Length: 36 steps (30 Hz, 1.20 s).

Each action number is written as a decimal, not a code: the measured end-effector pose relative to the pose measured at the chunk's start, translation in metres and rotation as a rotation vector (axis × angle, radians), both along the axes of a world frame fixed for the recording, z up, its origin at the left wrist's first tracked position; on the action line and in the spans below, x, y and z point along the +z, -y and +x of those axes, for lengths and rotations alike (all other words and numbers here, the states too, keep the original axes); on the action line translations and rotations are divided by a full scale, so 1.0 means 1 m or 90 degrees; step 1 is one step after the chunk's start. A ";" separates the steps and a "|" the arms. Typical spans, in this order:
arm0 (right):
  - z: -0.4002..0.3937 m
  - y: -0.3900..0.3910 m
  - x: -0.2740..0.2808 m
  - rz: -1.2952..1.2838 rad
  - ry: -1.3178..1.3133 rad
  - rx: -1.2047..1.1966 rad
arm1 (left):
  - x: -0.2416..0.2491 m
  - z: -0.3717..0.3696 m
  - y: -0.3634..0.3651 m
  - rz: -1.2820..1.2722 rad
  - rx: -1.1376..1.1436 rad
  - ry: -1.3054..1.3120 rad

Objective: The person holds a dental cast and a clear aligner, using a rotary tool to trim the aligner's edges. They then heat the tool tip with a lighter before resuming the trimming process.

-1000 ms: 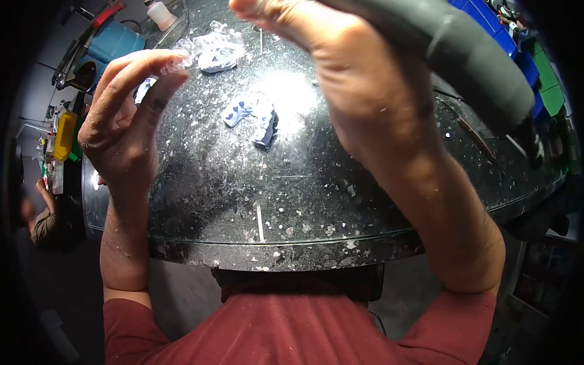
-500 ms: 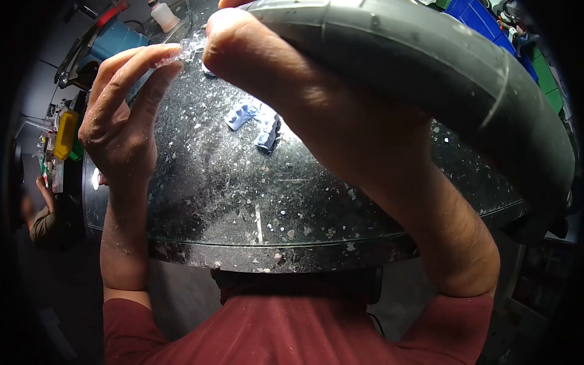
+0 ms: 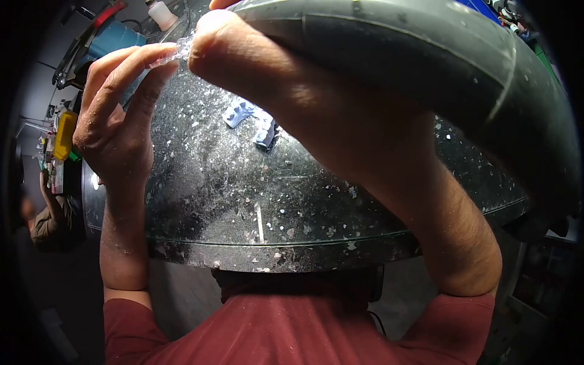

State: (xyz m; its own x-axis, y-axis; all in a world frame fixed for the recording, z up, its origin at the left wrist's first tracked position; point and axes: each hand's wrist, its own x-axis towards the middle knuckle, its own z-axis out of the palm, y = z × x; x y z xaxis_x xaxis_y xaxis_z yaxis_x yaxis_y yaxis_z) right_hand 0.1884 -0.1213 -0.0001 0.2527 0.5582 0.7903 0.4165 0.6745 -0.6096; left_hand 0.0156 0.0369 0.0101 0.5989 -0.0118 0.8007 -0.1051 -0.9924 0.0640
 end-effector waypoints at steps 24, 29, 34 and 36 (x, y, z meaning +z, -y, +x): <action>-0.010 -0.002 -0.006 -0.002 -0.120 0.015 | 0.003 0.000 0.003 0.054 0.012 -0.007; -0.013 0.011 0.013 -0.084 -0.052 -0.038 | 0.004 0.000 0.005 0.063 0.018 -0.014; -0.015 0.007 0.007 -0.093 -0.058 -0.046 | 0.005 0.001 0.006 0.084 0.017 -0.009; -0.014 0.003 0.002 -0.054 -0.105 -0.022 | 0.005 0.001 0.006 0.089 0.011 -0.007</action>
State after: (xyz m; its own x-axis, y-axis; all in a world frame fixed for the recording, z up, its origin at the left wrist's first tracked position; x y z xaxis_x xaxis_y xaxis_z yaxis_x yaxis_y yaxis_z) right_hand 0.1742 -0.1240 0.0023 0.3946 0.6095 0.6876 0.3287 0.6052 -0.7250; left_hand 0.0161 0.0313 0.0146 0.6083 -0.1117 0.7858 -0.0873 -0.9935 -0.0736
